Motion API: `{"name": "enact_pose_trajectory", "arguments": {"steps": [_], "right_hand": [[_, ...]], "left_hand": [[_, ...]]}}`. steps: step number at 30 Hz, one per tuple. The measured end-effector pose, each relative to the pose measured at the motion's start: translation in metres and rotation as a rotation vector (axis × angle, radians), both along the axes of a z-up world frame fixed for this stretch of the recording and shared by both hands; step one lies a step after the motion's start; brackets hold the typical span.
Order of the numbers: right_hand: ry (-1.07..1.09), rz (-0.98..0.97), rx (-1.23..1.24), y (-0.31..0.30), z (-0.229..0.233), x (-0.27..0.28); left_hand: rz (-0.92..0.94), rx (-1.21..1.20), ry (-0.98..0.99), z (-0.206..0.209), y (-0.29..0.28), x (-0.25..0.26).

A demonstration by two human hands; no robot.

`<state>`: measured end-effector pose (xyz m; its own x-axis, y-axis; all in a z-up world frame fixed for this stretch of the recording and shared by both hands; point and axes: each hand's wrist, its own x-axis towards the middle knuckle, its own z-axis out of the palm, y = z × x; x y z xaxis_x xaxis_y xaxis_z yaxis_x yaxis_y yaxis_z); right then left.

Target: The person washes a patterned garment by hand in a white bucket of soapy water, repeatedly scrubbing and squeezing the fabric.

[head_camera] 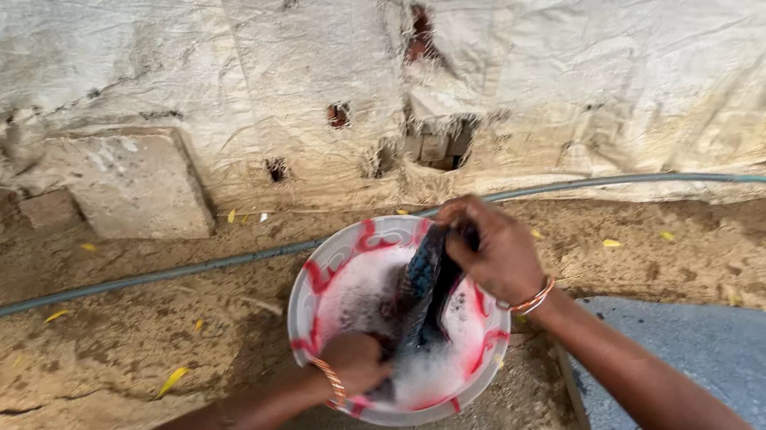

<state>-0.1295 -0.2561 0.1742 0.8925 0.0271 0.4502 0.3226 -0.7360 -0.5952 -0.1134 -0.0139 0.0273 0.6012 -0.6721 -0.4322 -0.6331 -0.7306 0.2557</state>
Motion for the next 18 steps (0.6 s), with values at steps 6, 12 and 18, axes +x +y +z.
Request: {"name": "enact_pose_trajectory", "arguments": {"steps": [6,12,18], "right_hand": [[0.059,0.041,-0.187,-0.030,-0.011,-0.009],[0.080,0.018,0.206,-0.045,0.028,-0.007],[-0.055,0.180,0.381,-0.036,0.032,-0.006]], "left_hand": [[0.485,-0.377,-0.120,0.077,0.062,0.055],[0.221,-0.842,-0.561,0.153,0.057,0.068],[0.635,-1.012,-0.116,0.176,0.050,0.064]]}}
